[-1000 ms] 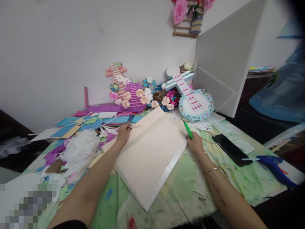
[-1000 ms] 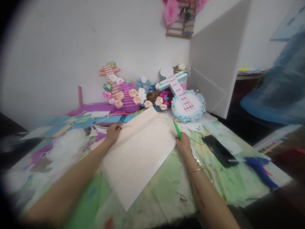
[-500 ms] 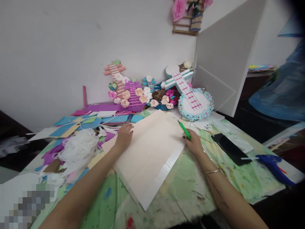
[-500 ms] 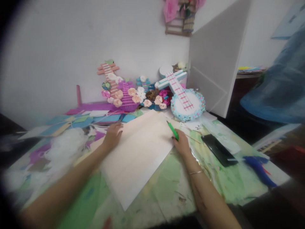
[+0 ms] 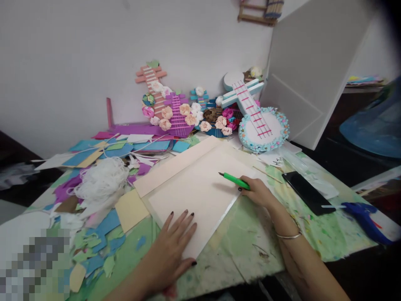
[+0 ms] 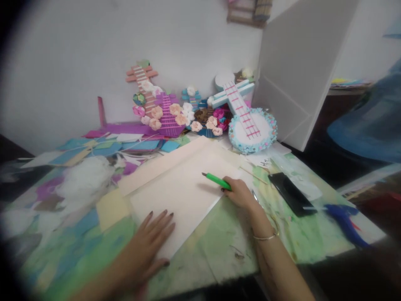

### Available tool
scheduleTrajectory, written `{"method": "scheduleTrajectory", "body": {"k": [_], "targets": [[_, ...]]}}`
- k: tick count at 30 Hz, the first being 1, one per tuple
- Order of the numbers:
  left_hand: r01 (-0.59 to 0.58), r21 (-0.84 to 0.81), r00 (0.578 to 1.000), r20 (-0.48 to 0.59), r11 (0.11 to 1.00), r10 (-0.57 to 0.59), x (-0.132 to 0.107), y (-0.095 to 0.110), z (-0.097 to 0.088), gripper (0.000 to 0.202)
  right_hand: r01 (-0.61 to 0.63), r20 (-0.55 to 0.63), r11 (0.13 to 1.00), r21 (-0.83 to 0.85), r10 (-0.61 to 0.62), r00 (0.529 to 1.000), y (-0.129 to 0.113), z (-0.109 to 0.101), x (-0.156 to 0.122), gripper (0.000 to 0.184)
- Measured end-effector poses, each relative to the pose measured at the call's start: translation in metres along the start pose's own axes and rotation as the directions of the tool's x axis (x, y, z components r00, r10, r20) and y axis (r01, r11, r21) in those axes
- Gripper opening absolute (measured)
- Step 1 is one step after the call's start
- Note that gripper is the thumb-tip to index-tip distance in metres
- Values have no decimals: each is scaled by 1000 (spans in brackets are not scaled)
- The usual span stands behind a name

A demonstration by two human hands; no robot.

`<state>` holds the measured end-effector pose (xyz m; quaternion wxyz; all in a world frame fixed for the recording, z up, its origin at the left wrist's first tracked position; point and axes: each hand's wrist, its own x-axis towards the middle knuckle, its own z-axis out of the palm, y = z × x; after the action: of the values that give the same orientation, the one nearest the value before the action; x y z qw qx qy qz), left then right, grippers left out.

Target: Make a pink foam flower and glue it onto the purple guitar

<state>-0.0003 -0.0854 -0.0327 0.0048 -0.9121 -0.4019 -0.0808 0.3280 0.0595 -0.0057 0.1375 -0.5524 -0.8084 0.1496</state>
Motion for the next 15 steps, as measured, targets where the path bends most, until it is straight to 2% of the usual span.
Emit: {"method": "scheduleTrajectory", "body": {"k": [3,7,13,15], "targets": [[68,12,998,11,998,-68,-14,17,3,75,-8,-19,997,-71,7,1000,2,3,0,13],[140,19,990,-17,990,-140,-23,24,9,66,-57,-65,989,-133,49,997,4,8,1,19],[188,-88,969,-145,978,-199,-28,25,8,63,-116,-128,993,36,120,985,11,11,2,22],[235,-152,935,-235,960,-266,-33,17,5,60,-108,-146,992,71,117,982,14,12,2,22]]}}
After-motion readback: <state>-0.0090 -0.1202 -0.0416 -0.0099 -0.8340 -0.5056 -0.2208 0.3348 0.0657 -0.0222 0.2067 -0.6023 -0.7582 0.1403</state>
